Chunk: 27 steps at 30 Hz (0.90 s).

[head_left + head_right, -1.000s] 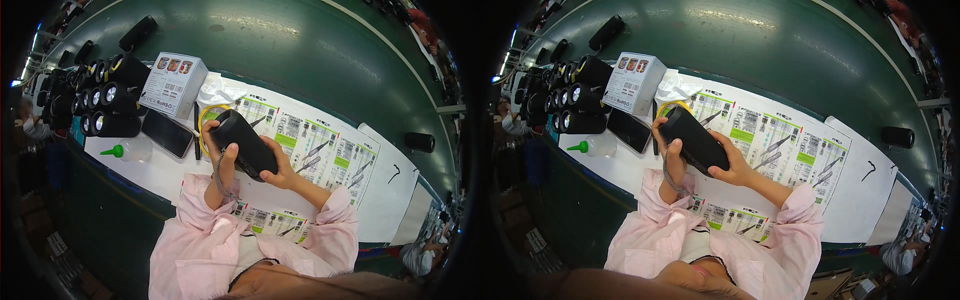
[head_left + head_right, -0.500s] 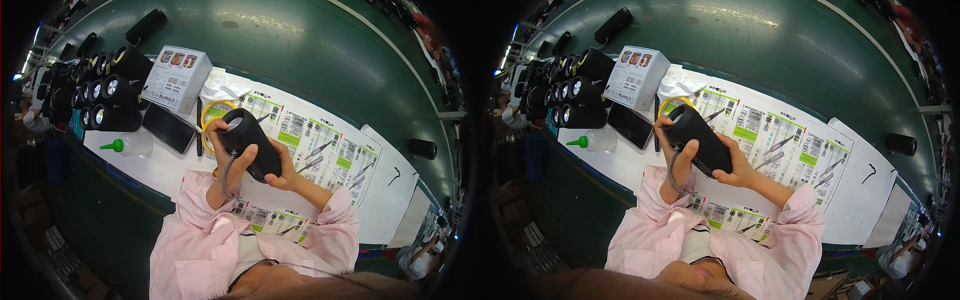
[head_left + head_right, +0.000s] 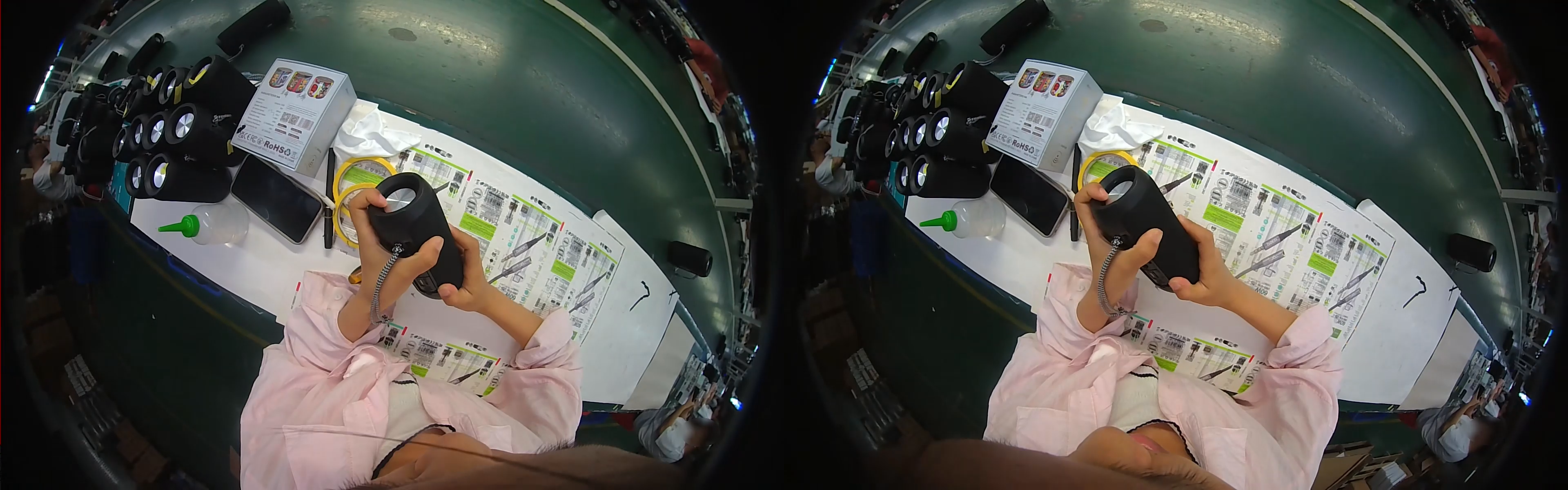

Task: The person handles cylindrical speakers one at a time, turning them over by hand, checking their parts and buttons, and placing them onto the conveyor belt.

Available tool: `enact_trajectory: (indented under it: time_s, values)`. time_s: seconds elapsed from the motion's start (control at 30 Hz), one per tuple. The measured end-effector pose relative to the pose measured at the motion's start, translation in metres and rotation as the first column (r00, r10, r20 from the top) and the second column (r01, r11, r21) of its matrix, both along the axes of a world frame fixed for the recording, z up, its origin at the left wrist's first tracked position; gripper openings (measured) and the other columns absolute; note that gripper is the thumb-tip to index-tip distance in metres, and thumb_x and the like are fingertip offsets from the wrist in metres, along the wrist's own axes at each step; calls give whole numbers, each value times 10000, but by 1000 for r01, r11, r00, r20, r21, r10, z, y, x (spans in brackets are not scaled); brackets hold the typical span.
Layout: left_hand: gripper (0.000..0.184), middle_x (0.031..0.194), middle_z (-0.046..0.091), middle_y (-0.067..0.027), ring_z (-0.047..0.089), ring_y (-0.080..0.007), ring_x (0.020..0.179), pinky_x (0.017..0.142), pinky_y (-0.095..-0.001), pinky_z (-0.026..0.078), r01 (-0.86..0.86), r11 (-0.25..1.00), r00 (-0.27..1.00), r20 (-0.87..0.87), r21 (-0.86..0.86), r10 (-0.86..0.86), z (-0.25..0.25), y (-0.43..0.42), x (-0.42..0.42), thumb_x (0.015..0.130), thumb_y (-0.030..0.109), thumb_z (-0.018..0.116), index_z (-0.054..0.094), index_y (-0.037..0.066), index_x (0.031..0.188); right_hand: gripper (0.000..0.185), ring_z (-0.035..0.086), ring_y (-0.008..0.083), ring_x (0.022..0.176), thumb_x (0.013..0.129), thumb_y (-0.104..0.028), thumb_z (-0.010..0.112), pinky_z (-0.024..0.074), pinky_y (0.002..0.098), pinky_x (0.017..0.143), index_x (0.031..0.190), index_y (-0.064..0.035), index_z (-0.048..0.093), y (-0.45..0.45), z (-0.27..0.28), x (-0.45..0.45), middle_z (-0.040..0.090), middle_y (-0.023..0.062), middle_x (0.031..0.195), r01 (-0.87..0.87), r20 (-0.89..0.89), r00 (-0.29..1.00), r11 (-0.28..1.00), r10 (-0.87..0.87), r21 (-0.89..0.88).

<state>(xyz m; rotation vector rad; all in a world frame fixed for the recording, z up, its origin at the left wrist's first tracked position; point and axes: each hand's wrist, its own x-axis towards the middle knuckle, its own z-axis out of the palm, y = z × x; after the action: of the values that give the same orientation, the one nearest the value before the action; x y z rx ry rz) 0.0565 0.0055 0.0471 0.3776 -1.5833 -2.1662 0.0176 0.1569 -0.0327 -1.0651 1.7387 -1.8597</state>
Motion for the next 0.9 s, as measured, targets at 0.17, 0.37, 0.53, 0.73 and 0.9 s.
enact_trajectory:
  time_s: [0.17,0.37,0.53,0.73,0.9]
  values:
    - [681,1086,363,-97,487,-156,978,791,-253,475,-13,1000,1000,19,-14,14,0,0,0,622,11,704,252,138,1114,830,480,278,1093,769,-394,634,366,365,935,1348,-6,182,0,-1,0,447,210,1202,-3,4,1000,1000,3,6]
    - [672,1102,395,-122,489,-160,966,793,-259,468,-15,998,1000,11,-58,15,0,-1,-4,657,46,678,245,129,1164,811,477,284,1099,784,-393,611,362,370,941,1337,18,182,-1,3,-2,443,220,1205,11,-5,1000,1000,-10,29]
    - [627,1121,383,-121,464,-166,963,832,-277,421,7,1000,1000,-18,8,-7,-1,-5,-2,706,169,605,246,117,1217,794,477,289,1102,795,-393,598,360,369,946,1328,28,188,-3,4,-1,441,229,1203,29,-2,1000,999,-29,16]
    - [638,1126,363,-111,430,-169,972,863,-279,374,22,999,999,-34,-39,-23,-14,-11,0,690,250,601,281,98,1221,773,490,281,1089,798,-383,599,375,364,929,1322,20,200,-3,6,-1,445,223,1199,3,19,1000,1000,-4,24]
    - [604,1084,402,-101,444,-154,950,837,-267,390,105,989,994,39,-101,-101,-15,-27,-1,674,247,619,331,82,1180,762,499,271,1076,794,-367,613,388,357,912,1326,1,211,-4,6,-1,458,212,1188,5,45,999,1000,-6,17]
